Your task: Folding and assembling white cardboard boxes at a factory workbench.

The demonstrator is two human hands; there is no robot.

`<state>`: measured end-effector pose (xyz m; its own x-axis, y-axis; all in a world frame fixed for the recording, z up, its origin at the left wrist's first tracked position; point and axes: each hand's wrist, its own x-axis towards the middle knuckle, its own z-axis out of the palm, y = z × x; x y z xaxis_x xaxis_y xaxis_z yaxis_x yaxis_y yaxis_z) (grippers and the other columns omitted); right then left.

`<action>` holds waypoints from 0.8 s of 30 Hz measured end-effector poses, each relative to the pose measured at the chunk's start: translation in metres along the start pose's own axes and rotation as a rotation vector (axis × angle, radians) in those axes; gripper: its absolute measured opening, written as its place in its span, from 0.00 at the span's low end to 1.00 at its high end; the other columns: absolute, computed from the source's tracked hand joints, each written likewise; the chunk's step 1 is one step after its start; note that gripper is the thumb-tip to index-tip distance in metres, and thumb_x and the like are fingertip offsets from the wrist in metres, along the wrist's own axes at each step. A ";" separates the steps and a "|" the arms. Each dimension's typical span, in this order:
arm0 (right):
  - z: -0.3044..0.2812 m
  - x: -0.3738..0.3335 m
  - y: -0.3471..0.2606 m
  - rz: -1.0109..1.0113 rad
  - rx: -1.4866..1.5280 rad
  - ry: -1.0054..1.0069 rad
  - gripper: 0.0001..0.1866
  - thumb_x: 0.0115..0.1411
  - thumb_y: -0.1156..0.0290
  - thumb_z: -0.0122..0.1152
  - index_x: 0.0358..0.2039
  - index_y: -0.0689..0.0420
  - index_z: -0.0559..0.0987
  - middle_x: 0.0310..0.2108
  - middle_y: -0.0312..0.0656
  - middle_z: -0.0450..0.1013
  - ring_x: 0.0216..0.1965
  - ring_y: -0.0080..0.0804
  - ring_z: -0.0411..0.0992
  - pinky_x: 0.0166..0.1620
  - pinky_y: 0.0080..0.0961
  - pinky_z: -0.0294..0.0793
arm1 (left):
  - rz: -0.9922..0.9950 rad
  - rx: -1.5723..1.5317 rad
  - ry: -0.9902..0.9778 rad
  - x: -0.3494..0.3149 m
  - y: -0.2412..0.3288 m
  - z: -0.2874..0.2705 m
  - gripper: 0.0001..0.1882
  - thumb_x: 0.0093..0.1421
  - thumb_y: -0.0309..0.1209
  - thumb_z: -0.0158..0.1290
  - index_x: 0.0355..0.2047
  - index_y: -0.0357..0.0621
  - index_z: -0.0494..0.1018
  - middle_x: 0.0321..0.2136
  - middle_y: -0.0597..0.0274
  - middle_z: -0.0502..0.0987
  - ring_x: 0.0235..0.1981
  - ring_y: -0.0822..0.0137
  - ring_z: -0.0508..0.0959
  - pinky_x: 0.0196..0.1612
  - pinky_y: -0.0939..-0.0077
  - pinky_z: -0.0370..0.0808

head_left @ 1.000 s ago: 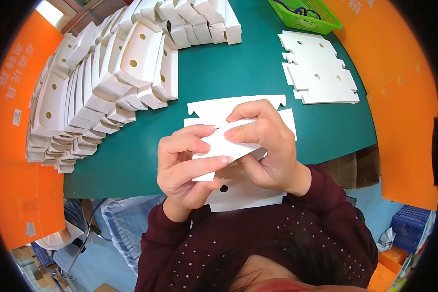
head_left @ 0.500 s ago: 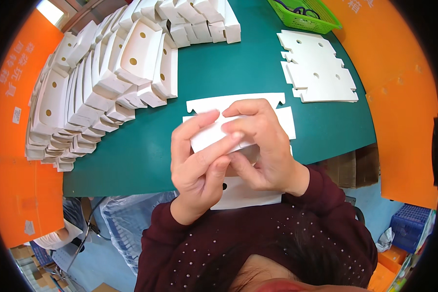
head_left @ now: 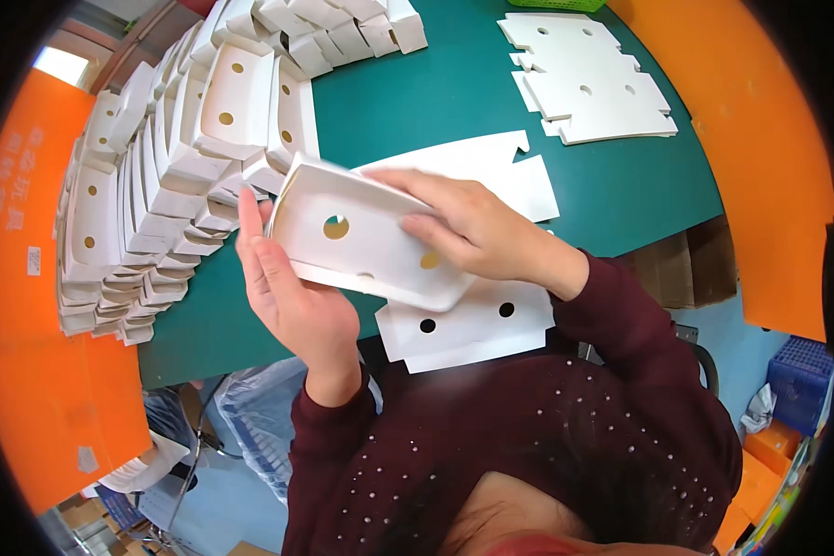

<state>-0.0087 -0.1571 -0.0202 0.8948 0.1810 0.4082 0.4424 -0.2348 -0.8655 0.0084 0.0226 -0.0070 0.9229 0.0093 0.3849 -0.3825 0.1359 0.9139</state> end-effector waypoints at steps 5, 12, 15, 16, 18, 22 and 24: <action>-0.025 -0.017 0.017 0.235 -0.432 -0.234 0.15 0.59 0.66 0.55 0.46 0.52 0.78 0.23 0.47 0.76 0.26 0.45 0.75 0.35 0.38 0.74 | -0.361 0.044 -0.051 -0.024 -0.024 -0.023 0.26 0.68 0.30 0.43 0.64 0.35 0.55 0.48 0.57 0.70 0.48 0.70 0.70 0.53 0.74 0.66; -0.027 -0.015 0.024 0.141 -0.584 -0.418 0.13 0.59 0.67 0.56 0.44 0.54 0.80 0.34 0.42 0.74 0.40 0.41 0.72 0.43 0.34 0.72 | 0.170 0.808 -0.690 0.024 -0.033 -0.036 0.19 0.51 0.26 0.59 0.45 0.48 0.77 0.36 0.59 0.75 0.40 0.58 0.73 0.47 0.67 0.68; -0.035 -0.016 0.029 0.155 -0.606 -0.448 0.15 0.58 0.69 0.58 0.46 0.54 0.79 0.35 0.40 0.71 0.41 0.38 0.70 0.43 0.32 0.71 | 0.099 0.795 -0.860 0.033 -0.045 -0.030 0.10 0.50 0.26 0.59 0.35 0.48 0.81 0.25 0.66 0.76 0.32 0.61 0.74 0.38 0.68 0.69; -0.041 -0.018 0.028 0.164 -0.621 -0.460 0.16 0.56 0.70 0.59 0.46 0.53 0.79 0.35 0.39 0.71 0.41 0.36 0.70 0.42 0.31 0.71 | 0.043 0.792 -0.871 0.034 -0.046 -0.030 0.10 0.49 0.26 0.59 0.34 0.48 0.81 0.24 0.65 0.75 0.31 0.62 0.74 0.37 0.68 0.69; -0.040 -0.022 0.031 0.177 -0.638 -0.469 0.16 0.54 0.71 0.60 0.46 0.53 0.80 0.35 0.38 0.71 0.40 0.34 0.70 0.41 0.30 0.71 | -0.012 0.786 -0.887 0.036 -0.053 -0.032 0.09 0.49 0.26 0.60 0.33 0.47 0.81 0.22 0.65 0.74 0.30 0.62 0.74 0.36 0.68 0.69; -0.025 -0.029 0.020 -0.071 -0.972 -0.477 0.18 0.48 0.73 0.62 0.42 0.50 0.82 0.34 0.33 0.72 0.39 0.29 0.70 0.39 0.28 0.70 | 0.388 0.815 -0.908 0.037 -0.063 -0.042 0.10 0.49 0.26 0.60 0.34 0.47 0.81 0.23 0.64 0.75 0.32 0.63 0.75 0.35 0.71 0.70; -0.030 -0.019 0.017 -0.091 -1.015 -0.447 0.17 0.46 0.74 0.63 0.39 0.49 0.83 0.34 0.33 0.74 0.39 0.30 0.71 0.38 0.29 0.69 | 0.458 0.836 -0.883 0.039 -0.056 -0.043 0.13 0.49 0.26 0.60 0.37 0.47 0.81 0.25 0.63 0.75 0.33 0.63 0.75 0.35 0.72 0.71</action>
<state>-0.0167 -0.1933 -0.0342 0.8444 0.5172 0.1399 0.5327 -0.8385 -0.1151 0.0679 0.0581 -0.0483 0.4837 -0.8052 0.3432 -0.8599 -0.3642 0.3576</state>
